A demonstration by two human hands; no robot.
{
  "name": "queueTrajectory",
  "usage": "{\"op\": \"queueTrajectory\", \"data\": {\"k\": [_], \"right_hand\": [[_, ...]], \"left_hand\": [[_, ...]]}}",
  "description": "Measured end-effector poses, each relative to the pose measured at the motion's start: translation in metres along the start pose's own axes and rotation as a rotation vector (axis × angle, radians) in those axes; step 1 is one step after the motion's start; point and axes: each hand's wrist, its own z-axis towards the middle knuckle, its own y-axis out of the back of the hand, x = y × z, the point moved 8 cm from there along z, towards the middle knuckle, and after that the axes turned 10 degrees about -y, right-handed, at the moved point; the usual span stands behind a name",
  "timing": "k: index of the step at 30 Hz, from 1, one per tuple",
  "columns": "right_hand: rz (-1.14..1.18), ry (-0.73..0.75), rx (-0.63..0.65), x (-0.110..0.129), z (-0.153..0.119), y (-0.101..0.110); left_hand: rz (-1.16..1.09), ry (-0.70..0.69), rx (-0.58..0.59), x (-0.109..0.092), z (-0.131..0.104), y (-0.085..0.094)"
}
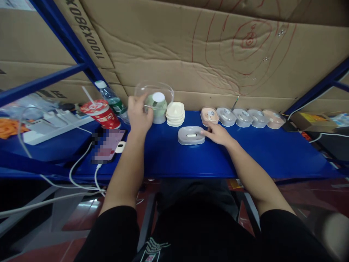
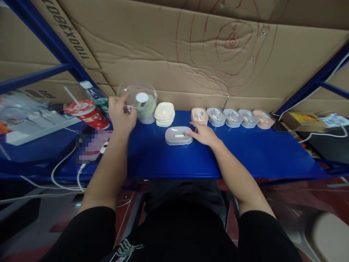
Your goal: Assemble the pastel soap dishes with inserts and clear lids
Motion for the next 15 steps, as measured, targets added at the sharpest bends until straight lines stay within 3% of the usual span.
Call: {"op": "queueTrajectory", "data": {"k": [5, 8, 12, 15], "right_hand": [[0.142, 0.126, -0.191, 0.019, -0.011, 0.020], [0.180, 0.187, -0.293, 0.021, -0.015, 0.025], [0.282, 0.275, -0.537, 0.013, -0.020, 0.039], [0.375, 0.273, -0.588, 0.009, -0.022, 0.043]], "left_hand": [[-0.120, -0.296, 0.227, -0.066, -0.023, -0.044], [-0.162, -0.486, 0.292, -0.100, -0.039, -0.054], [-0.160, -0.610, 0.289, -0.118, -0.049, -0.051], [-0.157, -0.688, 0.308, -0.123, -0.052, -0.050]]}}
